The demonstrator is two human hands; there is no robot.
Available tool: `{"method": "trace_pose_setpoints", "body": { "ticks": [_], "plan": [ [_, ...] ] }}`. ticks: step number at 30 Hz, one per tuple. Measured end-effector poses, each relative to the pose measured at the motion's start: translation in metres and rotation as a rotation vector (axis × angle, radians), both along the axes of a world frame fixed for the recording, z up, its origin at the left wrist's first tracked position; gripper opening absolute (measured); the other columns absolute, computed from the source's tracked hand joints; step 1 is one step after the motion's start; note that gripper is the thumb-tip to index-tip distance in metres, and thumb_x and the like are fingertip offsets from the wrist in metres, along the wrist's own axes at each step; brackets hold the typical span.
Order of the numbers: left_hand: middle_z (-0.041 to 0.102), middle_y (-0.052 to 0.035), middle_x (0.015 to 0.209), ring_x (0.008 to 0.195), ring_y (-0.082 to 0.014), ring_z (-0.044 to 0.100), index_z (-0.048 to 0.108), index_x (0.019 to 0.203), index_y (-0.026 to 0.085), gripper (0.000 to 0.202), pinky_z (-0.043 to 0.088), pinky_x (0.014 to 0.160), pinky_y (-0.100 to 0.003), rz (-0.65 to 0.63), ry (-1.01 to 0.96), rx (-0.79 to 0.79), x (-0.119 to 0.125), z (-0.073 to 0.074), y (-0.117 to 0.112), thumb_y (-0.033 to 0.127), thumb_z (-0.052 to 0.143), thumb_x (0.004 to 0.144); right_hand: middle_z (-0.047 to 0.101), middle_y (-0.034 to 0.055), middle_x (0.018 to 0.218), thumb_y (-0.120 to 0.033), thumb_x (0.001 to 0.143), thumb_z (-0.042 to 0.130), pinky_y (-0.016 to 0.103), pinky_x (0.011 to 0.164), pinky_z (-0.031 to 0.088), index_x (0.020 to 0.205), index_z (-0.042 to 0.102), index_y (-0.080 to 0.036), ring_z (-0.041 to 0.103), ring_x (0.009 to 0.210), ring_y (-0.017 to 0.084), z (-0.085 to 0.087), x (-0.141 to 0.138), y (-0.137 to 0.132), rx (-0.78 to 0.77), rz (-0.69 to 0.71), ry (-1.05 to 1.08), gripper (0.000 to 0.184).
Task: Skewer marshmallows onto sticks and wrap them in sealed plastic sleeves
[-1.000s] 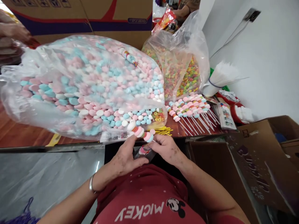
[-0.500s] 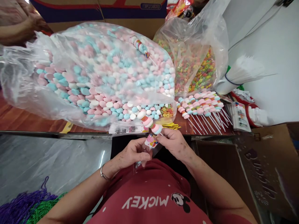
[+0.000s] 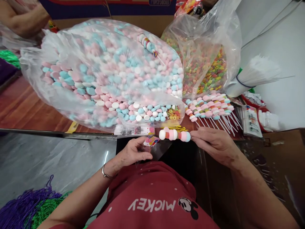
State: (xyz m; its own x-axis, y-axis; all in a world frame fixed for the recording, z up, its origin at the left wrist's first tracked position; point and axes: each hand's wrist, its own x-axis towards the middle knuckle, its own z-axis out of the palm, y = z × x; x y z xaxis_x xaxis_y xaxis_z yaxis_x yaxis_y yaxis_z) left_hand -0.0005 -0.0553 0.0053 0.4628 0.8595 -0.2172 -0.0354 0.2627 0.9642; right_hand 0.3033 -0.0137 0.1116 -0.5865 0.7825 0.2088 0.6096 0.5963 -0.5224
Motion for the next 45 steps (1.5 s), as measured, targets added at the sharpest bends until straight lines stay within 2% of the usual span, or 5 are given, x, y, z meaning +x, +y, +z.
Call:
{"method": "trace_pose_setpoints", "body": {
  "ticks": [11, 22, 30, 38, 45],
  "plan": [
    [0.058, 0.0023, 0.062, 0.049, -0.0077, 0.051, 0.063, 0.093, 0.011, 0.05, 0.037, 0.046, -0.019, -0.061, -0.066, -0.17, 0.008, 0.012, 0.002, 0.041, 0.089, 0.062, 0.066, 0.0037, 0.078, -0.025, 0.105, 0.038, 0.025, 0.067, 0.046, 0.099, 0.072, -0.021, 0.062, 0.072, 0.014, -0.008, -0.009, 0.001, 0.317, 0.088, -0.262, 0.034],
    [0.058, 0.0042, 0.06, 0.041, -0.007, 0.051, 0.057, 0.088, 0.014, 0.046, 0.035, 0.042, -0.018, -0.06, -0.117, -0.223, 0.014, 0.01, 0.005, 0.042, 0.086, 0.066, 0.062, 0.0045, 0.072, -0.011, 0.1, 0.045, 0.033, 0.068, 0.037, 0.101, 0.068, -0.011, 0.047, 0.073, 0.019, 0.003, -0.01, 0.002, 0.674, 0.24, -0.411, 0.023],
    [0.053, 0.0049, 0.064, 0.058, -0.0091, 0.043, 0.059, 0.084, 0.014, 0.031, 0.033, 0.051, -0.019, -0.31, 0.288, 0.013, 0.01, 0.027, 0.012, 0.035, 0.079, 0.072, 0.061, 0.0025, 0.07, -0.017, 0.103, 0.041, 0.032, 0.068, 0.031, 0.089, 0.068, -0.017, 0.044, 0.07, 0.018, 0.007, -0.015, 0.014, 0.435, 0.456, -0.383, 0.03],
    [0.052, 0.005, 0.071, 0.063, -0.01, 0.043, 0.059, 0.086, 0.016, 0.031, 0.033, 0.056, -0.021, -0.393, 0.35, 0.234, 0.013, 0.032, 0.015, 0.043, 0.074, 0.079, 0.066, -0.0009, 0.072, -0.02, 0.099, 0.05, 0.025, 0.06, 0.031, 0.084, 0.066, -0.018, 0.055, 0.064, 0.013, -0.003, -0.03, 0.015, -0.16, 0.368, -0.408, 0.022],
    [0.05, 0.005, 0.071, 0.062, -0.0108, 0.041, 0.058, 0.092, 0.016, 0.03, 0.031, 0.056, -0.023, -0.392, 0.42, 0.316, 0.021, 0.031, 0.012, 0.044, 0.067, 0.085, 0.066, 0.0045, 0.082, -0.007, 0.094, 0.049, 0.028, 0.06, 0.028, 0.088, 0.065, -0.014, 0.056, 0.072, 0.016, -0.002, -0.048, 0.001, -0.065, 0.407, -0.484, 0.018]
  ]
}}
